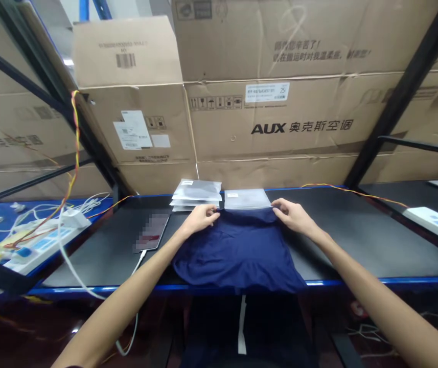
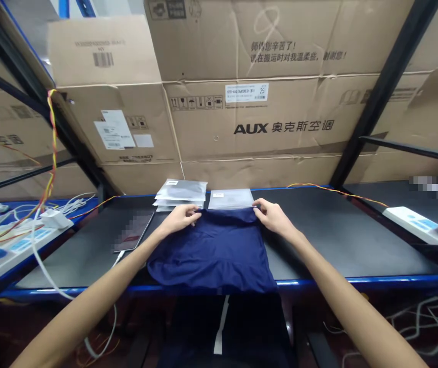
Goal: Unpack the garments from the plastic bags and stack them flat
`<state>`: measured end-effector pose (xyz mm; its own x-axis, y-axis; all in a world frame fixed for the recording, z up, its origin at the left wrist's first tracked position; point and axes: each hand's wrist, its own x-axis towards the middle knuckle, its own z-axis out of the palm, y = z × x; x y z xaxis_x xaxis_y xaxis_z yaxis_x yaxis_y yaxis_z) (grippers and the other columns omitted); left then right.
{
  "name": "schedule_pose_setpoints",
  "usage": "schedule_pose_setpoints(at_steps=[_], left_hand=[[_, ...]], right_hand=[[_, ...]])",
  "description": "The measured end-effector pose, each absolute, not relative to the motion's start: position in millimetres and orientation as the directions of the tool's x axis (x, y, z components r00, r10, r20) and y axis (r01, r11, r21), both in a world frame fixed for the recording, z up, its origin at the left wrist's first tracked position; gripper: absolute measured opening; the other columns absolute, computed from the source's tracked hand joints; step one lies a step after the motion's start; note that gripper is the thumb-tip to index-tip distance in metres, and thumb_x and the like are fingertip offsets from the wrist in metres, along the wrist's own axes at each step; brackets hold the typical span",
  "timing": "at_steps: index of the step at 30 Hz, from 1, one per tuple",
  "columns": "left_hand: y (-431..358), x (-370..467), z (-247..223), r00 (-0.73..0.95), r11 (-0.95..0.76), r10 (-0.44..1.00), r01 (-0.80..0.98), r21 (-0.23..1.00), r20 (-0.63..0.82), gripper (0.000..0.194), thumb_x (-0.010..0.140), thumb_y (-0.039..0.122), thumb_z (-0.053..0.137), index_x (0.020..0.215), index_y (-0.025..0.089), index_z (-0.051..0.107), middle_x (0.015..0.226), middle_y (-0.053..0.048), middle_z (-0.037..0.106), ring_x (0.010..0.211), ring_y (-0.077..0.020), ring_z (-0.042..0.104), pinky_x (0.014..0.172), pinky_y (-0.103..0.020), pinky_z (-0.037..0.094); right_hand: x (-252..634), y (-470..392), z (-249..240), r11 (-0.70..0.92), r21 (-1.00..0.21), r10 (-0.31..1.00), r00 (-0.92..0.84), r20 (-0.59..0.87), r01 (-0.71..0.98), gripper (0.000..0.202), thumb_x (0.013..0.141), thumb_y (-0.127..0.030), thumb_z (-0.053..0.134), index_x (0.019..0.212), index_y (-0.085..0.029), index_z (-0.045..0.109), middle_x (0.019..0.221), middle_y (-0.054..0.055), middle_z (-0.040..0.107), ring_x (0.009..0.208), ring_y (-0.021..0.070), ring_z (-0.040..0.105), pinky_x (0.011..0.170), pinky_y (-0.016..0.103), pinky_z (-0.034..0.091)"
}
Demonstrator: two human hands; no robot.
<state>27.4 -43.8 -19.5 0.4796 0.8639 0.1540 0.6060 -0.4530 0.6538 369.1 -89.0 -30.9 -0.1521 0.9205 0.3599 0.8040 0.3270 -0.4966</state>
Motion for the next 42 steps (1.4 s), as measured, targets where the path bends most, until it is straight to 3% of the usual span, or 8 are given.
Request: schedule_pose_setpoints(at_steps=[8, 12, 15, 18, 21, 24, 30, 42], left_hand=[[-31.5, 33.4, -37.0, 0.434, -0.493, 0.87, 0.746, 0.448, 0.235, 0.027, 0.081, 0.026, 0.059, 0.106, 0.02, 0.065, 0.068, 0.002, 0.067, 0.065, -0.0177, 0.064, 0.065, -0.026, 0.046], [-39.8, 30.5, -29.7, 0.45, -0.548, 0.835, 0.732, 0.405, 0.317, 0.031, 0.083, 0.027, 0.059, 0.111, 0.018, 0.066, 0.088, -0.003, 0.071, 0.075, -0.019, 0.066, 0.074, -0.029, 0.051], [-57.2, 30.5, -19.9, 0.511, -0.628, 0.776, 0.677, 0.383, 0.37, 0.028, 0.087, 0.028, 0.055, 0.111, 0.018, 0.068, 0.106, -0.007, 0.071, 0.094, -0.0216, 0.067, 0.087, -0.032, 0.052], [-79.5, 30.3, -15.3, 0.658, -0.712, 0.699, 0.604, 0.358, 0.282, 0.032, 0.093, 0.036, 0.053, 0.116, 0.02, 0.068, 0.126, -0.008, 0.067, 0.116, -0.0233, 0.062, 0.103, -0.035, 0.046], [-97.4, 28.2, -20.2, 0.741, -0.738, 0.658, 0.597, 0.315, 0.137, 0.051, 0.095, 0.052, 0.05, 0.139, 0.026, 0.054, 0.151, -0.008, 0.046, 0.14, -0.0261, 0.042, 0.117, -0.042, 0.033], [-106.2, 25.7, -29.7, 0.75, -0.727, 0.66, 0.623, 0.29, 0.042, 0.066, 0.095, 0.061, 0.046, 0.152, 0.031, 0.035, 0.161, -0.008, 0.026, 0.149, -0.029, 0.024, 0.121, -0.05, 0.022], [-108.6, 25.1, -39.0, 0.743, -0.725, 0.668, 0.637, 0.261, 0.038, 0.067, 0.096, 0.065, 0.039, 0.154, 0.032, 0.03, 0.163, -0.007, 0.018, 0.151, -0.0289, 0.017, 0.122, -0.052, 0.015], [-108.1, 25.4, -37.4, 0.741, -0.722, 0.671, 0.642, 0.258, 0.032, 0.067, 0.095, 0.065, 0.039, 0.154, 0.033, 0.03, 0.163, -0.006, 0.018, 0.151, -0.0289, 0.016, 0.122, -0.052, 0.015]], right_hand=[[361.0, -66.9, -46.8, 0.218, -0.335, 0.951, -0.123, 0.282, 0.917, 0.012, 0.086, -0.03, 0.057, 0.094, -0.025, 0.065, 0.071, 0.0, 0.067, 0.065, 0.019, 0.062, 0.057, 0.027, 0.041], [355.8, -80.0, -42.3, 0.227, -0.29, 0.925, -0.113, 0.362, 0.93, 0.021, 0.092, -0.035, 0.051, 0.101, -0.023, 0.065, 0.093, 0.007, 0.07, 0.089, 0.0239, 0.063, 0.073, 0.032, 0.048], [345.5, -95.5, -35.4, 0.348, -0.298, 0.867, -0.184, 0.464, 0.889, 0.028, 0.095, -0.039, 0.047, 0.102, -0.022, 0.067, 0.1, 0.009, 0.07, 0.098, 0.0253, 0.063, 0.087, 0.037, 0.049], [333.2, -112.8, -32.4, 0.544, -0.341, 0.819, -0.395, 0.417, 0.767, 0.034, 0.096, -0.044, 0.047, 0.112, -0.023, 0.069, 0.112, 0.009, 0.071, 0.107, 0.0243, 0.063, 0.097, 0.038, 0.048], [324.6, -127.3, -35.6, 0.589, -0.341, 0.808, -0.534, 0.249, 0.732, 0.052, 0.094, -0.056, 0.048, 0.136, -0.026, 0.058, 0.145, 0.01, 0.054, 0.137, 0.029, 0.045, 0.114, 0.047, 0.034], [321.6, -135.2, -41.7, 0.558, -0.335, 0.824, -0.556, 0.111, 0.76, 0.067, 0.091, -0.067, 0.047, 0.149, -0.033, 0.042, 0.159, 0.006, 0.032, 0.149, 0.0326, 0.021, 0.119, 0.057, 0.017], [321.2, -136.5, -45.7, 0.531, -0.33, 0.836, -0.547, 0.05, 0.78, 0.071, 0.09, -0.071, 0.043, 0.152, -0.035, 0.035, 0.162, 0.003, 0.022, 0.15, 0.0314, 0.014, 0.121, 0.056, 0.01], [320.7, -136.5, -44.4, 0.521, -0.344, 0.84, -0.541, 0.045, 0.781, 0.071, 0.09, -0.071, 0.042, 0.151, -0.035, 0.036, 0.162, 0.003, 0.022, 0.15, 0.0307, 0.013, 0.121, 0.054, 0.009]])
